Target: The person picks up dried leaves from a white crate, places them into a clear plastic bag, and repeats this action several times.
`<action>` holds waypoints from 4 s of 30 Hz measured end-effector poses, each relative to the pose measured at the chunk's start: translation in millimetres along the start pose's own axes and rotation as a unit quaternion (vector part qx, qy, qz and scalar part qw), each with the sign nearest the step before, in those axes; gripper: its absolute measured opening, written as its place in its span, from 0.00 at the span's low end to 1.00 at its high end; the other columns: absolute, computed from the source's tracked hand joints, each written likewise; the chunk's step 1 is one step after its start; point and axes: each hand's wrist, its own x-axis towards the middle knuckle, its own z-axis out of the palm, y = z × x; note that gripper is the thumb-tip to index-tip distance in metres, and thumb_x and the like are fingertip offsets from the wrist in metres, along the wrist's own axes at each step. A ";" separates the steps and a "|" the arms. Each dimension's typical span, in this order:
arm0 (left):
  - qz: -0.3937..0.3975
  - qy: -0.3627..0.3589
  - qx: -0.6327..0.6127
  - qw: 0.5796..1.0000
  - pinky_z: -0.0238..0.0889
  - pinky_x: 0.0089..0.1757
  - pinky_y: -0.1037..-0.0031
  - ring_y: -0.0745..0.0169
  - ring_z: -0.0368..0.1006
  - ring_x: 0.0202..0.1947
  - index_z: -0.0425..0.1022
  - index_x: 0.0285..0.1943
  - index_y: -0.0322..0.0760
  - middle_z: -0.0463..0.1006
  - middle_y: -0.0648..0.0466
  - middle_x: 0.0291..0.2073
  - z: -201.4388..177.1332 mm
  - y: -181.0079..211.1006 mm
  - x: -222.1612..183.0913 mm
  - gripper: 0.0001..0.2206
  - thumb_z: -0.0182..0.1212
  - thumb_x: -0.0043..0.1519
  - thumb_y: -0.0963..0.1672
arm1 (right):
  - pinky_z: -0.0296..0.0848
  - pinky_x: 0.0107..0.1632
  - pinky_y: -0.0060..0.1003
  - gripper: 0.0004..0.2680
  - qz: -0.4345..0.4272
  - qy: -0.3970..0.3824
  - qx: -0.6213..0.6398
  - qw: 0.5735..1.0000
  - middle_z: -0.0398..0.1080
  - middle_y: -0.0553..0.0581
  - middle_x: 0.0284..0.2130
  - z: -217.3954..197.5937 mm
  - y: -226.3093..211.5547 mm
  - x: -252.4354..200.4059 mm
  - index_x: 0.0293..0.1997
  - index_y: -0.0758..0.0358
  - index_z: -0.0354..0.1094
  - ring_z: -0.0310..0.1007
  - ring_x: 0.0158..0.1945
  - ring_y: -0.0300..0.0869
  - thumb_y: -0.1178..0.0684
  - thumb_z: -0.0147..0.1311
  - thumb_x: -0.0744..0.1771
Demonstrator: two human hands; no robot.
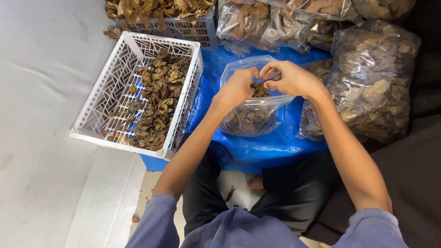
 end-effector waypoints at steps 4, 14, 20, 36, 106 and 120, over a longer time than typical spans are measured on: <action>-0.035 -0.010 0.064 0.997 0.77 0.38 0.47 0.31 0.79 0.45 0.74 0.52 0.35 0.79 0.35 0.45 17.7 -13.5 36.3 0.13 0.66 0.59 0.41 | 0.77 0.47 0.60 0.11 0.008 -0.017 -0.025 1.000 0.74 0.70 0.53 7.8 13.9 22.4 0.54 0.63 0.73 0.77 0.51 0.63 0.57 0.53 0.67; -0.011 -0.282 0.385 0.879 0.73 0.51 0.43 0.35 0.75 0.57 0.78 0.58 0.27 0.79 0.38 0.55 32.9 -40.6 81.3 0.18 0.59 0.59 0.41 | 0.73 0.60 0.60 0.19 0.040 -0.210 -0.357 0.909 0.73 0.69 0.57 47.1 49.9 88.5 0.60 0.65 0.74 0.71 0.60 0.66 0.49 0.55 0.64; -0.056 -0.363 0.319 0.874 0.71 0.52 0.46 0.34 0.73 0.59 0.79 0.57 0.23 0.78 0.33 0.54 17.5 -29.0 72.5 0.21 0.62 0.55 0.41 | 0.77 0.50 0.54 0.14 0.001 -0.255 -0.344 0.904 0.80 0.65 0.44 58.4 72.0 114.0 0.48 0.67 0.79 0.78 0.51 0.59 0.50 0.56 0.64; 0.100 0.245 -0.323 0.909 0.76 0.32 0.79 0.73 0.80 0.35 0.76 0.54 0.44 0.82 0.58 0.34 -89.1 15.4 -102.1 0.10 0.59 0.65 0.40 | 0.78 0.49 0.48 0.15 0.078 -0.055 -0.303 0.948 0.80 0.54 0.49 13.7 -51.6 26.1 0.63 0.59 0.69 0.81 0.44 0.52 0.52 0.55 0.68; -0.272 0.607 -0.263 0.699 0.76 0.34 0.73 0.67 0.75 0.33 0.73 0.53 0.36 0.77 0.49 0.34 -97.0 -246.2 -297.3 0.15 0.34 0.71 0.39 | 0.78 0.49 0.58 0.11 -0.355 -0.412 -0.313 0.778 0.64 0.65 0.56 420.8 -172.9 258.3 0.47 0.47 0.73 0.65 0.58 0.69 0.53 0.64 0.62; -0.268 0.551 -0.271 0.742 0.76 0.36 0.73 0.67 0.78 0.32 0.75 0.52 0.37 0.81 0.49 0.34 -97.7 -237.8 -292.9 0.14 0.39 0.71 0.38 | 0.76 0.52 0.58 0.09 -0.294 -0.247 -0.153 0.911 0.67 0.70 0.52 356.1 -174.9 276.3 0.50 0.61 0.71 0.71 0.56 0.64 0.55 0.59 0.66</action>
